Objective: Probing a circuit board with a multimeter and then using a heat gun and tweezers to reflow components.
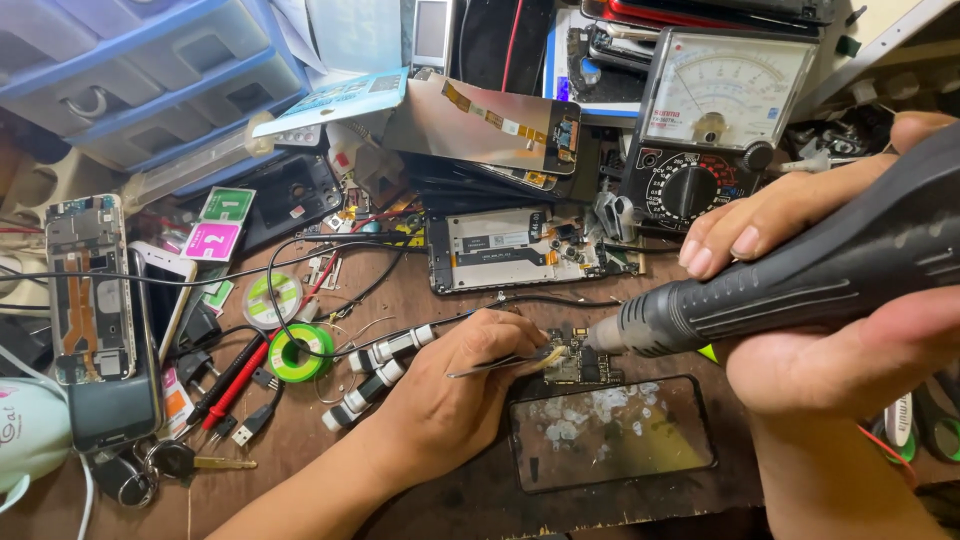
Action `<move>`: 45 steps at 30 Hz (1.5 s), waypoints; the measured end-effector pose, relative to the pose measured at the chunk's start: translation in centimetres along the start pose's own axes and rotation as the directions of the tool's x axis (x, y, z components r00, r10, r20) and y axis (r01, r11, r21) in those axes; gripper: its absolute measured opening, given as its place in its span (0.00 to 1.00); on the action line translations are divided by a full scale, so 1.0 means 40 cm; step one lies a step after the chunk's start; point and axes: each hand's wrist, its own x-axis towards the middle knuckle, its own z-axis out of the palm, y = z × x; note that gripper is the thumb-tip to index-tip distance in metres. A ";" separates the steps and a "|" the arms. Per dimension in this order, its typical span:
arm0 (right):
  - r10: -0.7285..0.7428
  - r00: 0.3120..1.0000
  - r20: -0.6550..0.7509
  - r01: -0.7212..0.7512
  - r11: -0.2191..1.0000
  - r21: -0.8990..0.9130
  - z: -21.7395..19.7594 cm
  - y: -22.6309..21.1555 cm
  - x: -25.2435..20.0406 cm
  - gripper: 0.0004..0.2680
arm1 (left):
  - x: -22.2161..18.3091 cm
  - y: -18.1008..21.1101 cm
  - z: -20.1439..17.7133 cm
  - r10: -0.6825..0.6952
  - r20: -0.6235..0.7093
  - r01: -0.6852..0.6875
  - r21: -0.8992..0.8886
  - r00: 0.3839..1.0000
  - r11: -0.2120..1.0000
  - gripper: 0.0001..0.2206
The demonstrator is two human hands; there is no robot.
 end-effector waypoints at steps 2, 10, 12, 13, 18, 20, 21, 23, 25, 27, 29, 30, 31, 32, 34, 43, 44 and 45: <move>0.010 1.000 -0.007 -0.010 1.000 0.016 -0.001 0.003 -0.002 0.34 | 0.000 0.000 0.002 -0.007 0.002 0.007 0.004 1.000 1.000 0.05; 0.002 1.000 -0.001 -0.002 1.000 0.017 0.002 0.011 -0.011 0.33 | 0.005 0.000 0.000 -0.006 0.016 0.005 0.019 1.000 1.000 0.04; -0.025 1.000 0.003 0.025 1.000 0.001 0.002 0.015 -0.010 0.33 | 0.008 0.001 0.001 0.000 -0.002 0.000 0.019 1.000 1.000 0.04; -0.026 1.000 0.003 0.026 1.000 0.002 0.008 0.013 -0.007 0.33 | 0.008 0.002 0.000 0.001 -0.002 -0.001 0.020 1.000 1.000 0.04; -0.027 1.000 -0.002 0.027 0.999 -0.024 0.010 0.012 -0.004 0.35 | 0.007 0.002 0.001 -0.013 0.001 0.013 0.026 1.000 1.000 0.05; -0.020 1.000 -0.002 0.020 1.000 -0.008 0.006 0.017 -0.008 0.34 | 0.008 0.002 0.001 -0.014 0.003 0.014 0.028 1.000 1.000 0.04; -0.012 1.000 -0.003 0.012 1.000 0.005 0.003 0.019 -0.010 0.34 | 0.008 0.002 0.001 -0.014 0.006 0.014 0.028 1.000 1.000 0.04; -0.013 1.000 -0.001 0.013 1.000 0.006 0.003 0.019 -0.011 0.34 | 0.006 0.001 0.001 -0.014 0.009 0.013 0.029 1.000 0.999 0.04; -0.016 1.000 -0.001 0.016 1.000 0.007 0.005 0.017 -0.010 0.33 | 0.005 0.000 0.001 -0.012 0.011 0.012 0.030 1.000 0.999 0.05; -0.026 1.000 -0.011 0.025 1.000 -0.013 0.009 0.015 -0.008 0.34 | 0.003 0.000 0.002 -0.030 0.016 0.029 0.046 0.999 0.998 0.05; -0.007 1.000 -0.014 0.008 1.000 0.021 0.008 0.019 -0.015 0.34 | 0.006 0.001 0.002 -0.022 0.014 0.021 0.041 1.000 0.999 0.05; 0.010 1.000 -0.016 -0.009 0.998 0.055 0.008 0.021 -0.019 0.33 | 0.007 0.002 0.001 -0.013 0.011 0.013 0.037 1.000 0.999 0.04; 0.011 1.000 -0.015 -0.010 0.998 0.056 0.014 0.019 -0.020 0.33 | 0.006 0.001 0.001 -0.014 0.011 0.014 0.037 1.000 0.999 0.04; -0.005 1.000 -0.023 0.006 0.999 0.049 0.021 0.017 -0.021 0.33 | 0.005 0.001 0.001 -0.019 0.017 0.018 0.036 1.000 0.999 0.05; -0.021 0.999 -0.030 0.023 0.999 0.042 0.031 0.011 -0.022 0.33 | 0.006 0.001 0.000 -0.023 0.024 0.022 0.037 0.999 0.999 0.05; 0.009 0.997 -0.074 -0.007 1.000 0.021 0.033 0.005 -0.019 0.35 | 0.006 0.004 -0.001 -0.029 0.018 0.028 0.044 0.999 0.999 0.05; 0.012 0.998 -0.058 -0.011 1.000 0.014 0.028 0.006 -0.019 0.35 | 0.006 0.004 -0.001 -0.024 0.010 0.024 0.042 1.000 0.999 0.05; 0.015 0.999 -0.042 -0.015 1.000 0.006 0.023 0.006 -0.019 0.35 | 0.005 0.005 -0.001 -0.020 0.002 0.020 0.039 1.000 0.999 0.05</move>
